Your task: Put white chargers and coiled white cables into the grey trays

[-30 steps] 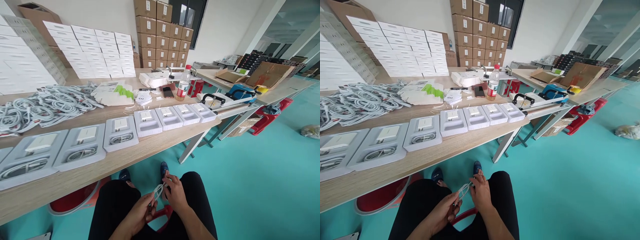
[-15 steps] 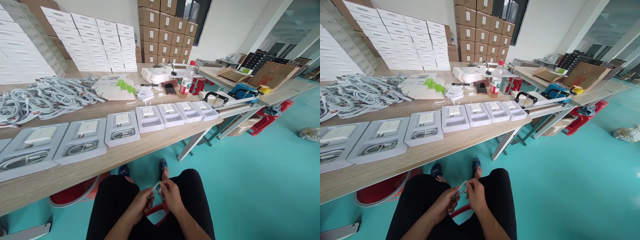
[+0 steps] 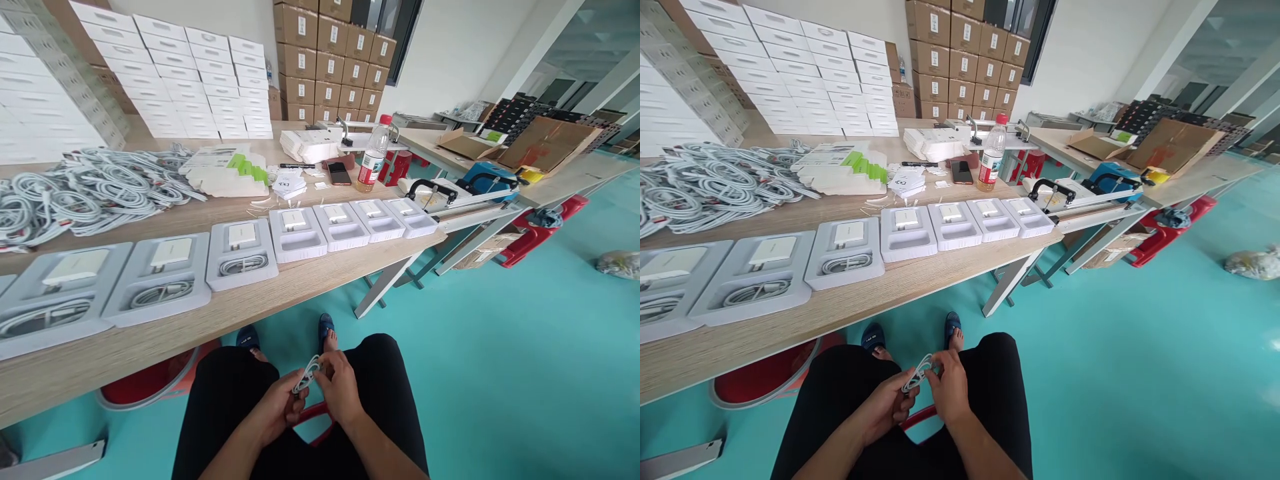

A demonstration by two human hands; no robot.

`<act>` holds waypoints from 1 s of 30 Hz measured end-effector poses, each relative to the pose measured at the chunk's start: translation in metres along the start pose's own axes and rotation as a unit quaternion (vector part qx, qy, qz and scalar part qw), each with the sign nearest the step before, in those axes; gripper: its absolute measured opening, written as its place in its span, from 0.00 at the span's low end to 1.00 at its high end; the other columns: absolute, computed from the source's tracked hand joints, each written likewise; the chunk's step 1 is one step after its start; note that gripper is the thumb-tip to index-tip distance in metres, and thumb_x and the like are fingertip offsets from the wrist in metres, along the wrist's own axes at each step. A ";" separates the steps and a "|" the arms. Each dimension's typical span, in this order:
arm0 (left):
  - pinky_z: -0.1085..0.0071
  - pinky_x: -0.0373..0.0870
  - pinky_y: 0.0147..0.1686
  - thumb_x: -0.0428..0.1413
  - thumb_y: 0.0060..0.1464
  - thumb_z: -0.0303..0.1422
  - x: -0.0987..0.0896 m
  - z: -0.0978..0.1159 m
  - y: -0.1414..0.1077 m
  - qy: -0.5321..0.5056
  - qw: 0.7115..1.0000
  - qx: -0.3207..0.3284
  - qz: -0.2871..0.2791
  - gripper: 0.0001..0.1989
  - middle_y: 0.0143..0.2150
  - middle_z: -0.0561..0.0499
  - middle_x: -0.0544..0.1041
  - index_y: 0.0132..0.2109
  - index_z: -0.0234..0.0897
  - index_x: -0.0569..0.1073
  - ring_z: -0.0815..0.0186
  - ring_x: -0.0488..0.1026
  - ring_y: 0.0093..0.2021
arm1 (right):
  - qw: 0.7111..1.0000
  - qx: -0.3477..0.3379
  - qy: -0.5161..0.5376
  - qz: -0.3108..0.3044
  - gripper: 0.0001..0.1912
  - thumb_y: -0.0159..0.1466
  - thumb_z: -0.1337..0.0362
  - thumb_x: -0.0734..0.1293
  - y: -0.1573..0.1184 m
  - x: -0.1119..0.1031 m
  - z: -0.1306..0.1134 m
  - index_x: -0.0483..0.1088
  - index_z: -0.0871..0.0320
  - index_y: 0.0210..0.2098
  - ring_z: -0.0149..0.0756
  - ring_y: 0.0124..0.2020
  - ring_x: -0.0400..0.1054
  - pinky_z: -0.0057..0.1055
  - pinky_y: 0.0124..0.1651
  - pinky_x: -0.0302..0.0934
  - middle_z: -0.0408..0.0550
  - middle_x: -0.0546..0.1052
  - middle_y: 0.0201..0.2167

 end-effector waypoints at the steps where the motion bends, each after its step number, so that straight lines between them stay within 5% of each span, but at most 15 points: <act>1: 0.78 0.44 0.20 0.62 0.47 0.53 0.000 0.001 0.000 0.007 1.000 0.010 0.001 0.25 0.26 0.58 0.64 0.39 0.36 0.69 0.76 0.56 0.21 | 0.998 -0.031 -0.038 0.027 0.16 0.54 0.65 0.70 0.001 -0.004 -0.002 0.74 0.52 0.44 0.42 0.42 0.69 0.40 0.47 0.64 0.50 0.73 0.47; 3: 0.77 0.48 0.21 0.62 0.48 0.52 -0.001 0.003 -0.001 0.031 0.999 0.037 0.006 0.24 0.26 0.58 0.64 0.39 0.35 0.70 0.75 0.58 0.22 | 0.991 -0.084 -0.103 0.030 0.27 0.52 0.68 0.71 0.004 -0.011 -0.004 0.71 0.49 0.52 0.48 0.55 0.65 0.44 0.56 0.60 0.50 0.69 0.56; 5: 0.76 0.52 0.22 0.64 0.47 0.49 -0.003 0.006 -0.003 0.063 0.995 0.069 0.014 0.23 0.25 0.58 0.65 0.41 0.35 0.73 0.73 0.60 0.24 | 0.987 -0.093 -0.124 -0.040 0.27 0.51 0.69 0.72 0.006 -0.016 -0.004 0.73 0.47 0.51 0.50 0.59 0.62 0.47 0.61 0.57 0.49 0.71 0.55; 8: 0.74 0.57 0.25 0.65 0.47 0.45 -0.007 0.011 -0.006 0.108 0.988 0.108 0.029 0.24 0.25 0.57 0.68 0.47 0.36 0.74 0.71 0.62 0.25 | 0.983 -0.058 -0.093 -0.145 0.19 0.53 0.66 0.72 0.005 -0.021 -0.004 0.78 0.49 0.45 0.48 0.50 0.70 0.44 0.54 0.63 0.49 0.77 0.46; 12: 0.73 0.60 0.27 0.62 0.49 0.40 -0.009 0.013 -0.008 0.136 0.982 0.124 0.031 0.21 0.28 0.56 0.71 0.50 0.37 0.74 0.72 0.63 0.24 | 0.985 -0.048 -0.050 -0.160 0.22 0.51 0.61 0.75 0.002 -0.021 -0.006 0.78 0.51 0.46 0.44 0.42 0.72 0.38 0.45 0.65 0.47 0.79 0.40; 15: 0.74 0.59 0.25 0.60 0.49 0.36 -0.009 0.013 -0.006 0.152 0.979 0.129 0.035 0.19 0.30 0.55 0.73 0.49 0.36 0.75 0.72 0.62 0.24 | 0.980 -0.034 -0.060 -0.188 0.15 0.53 0.62 0.74 0.000 -0.017 -0.005 0.79 0.54 0.41 0.38 0.34 0.71 0.32 0.37 0.63 0.43 0.79 0.32; 22: 0.72 0.62 0.24 0.58 0.51 0.45 -0.006 0.009 -0.002 0.209 0.966 0.138 0.069 0.22 0.26 0.52 0.75 0.47 0.33 0.74 0.64 0.70 0.27 | 0.979 -0.041 -0.141 -0.141 0.11 0.52 0.66 0.73 -0.003 -0.012 -0.006 0.78 0.51 0.36 0.37 0.30 0.71 0.31 0.34 0.58 0.42 0.79 0.28; 30: 0.69 0.67 0.28 0.57 0.51 0.41 -0.015 0.009 0.003 0.263 0.936 0.173 0.154 0.13 0.25 0.51 0.75 0.38 0.36 0.74 0.62 0.73 0.25 | 0.968 -0.094 -0.194 -0.128 0.09 0.61 0.66 0.65 -0.005 -0.011 -0.014 0.78 0.49 0.36 0.39 0.33 0.70 0.35 0.42 0.56 0.45 0.79 0.31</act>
Point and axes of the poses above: each hand's wrist, its own y-axis towards the middle knuckle, its own x-axis out of the palm, z = x × y, the point moved 2 cm from there along y, towards the middle knuckle
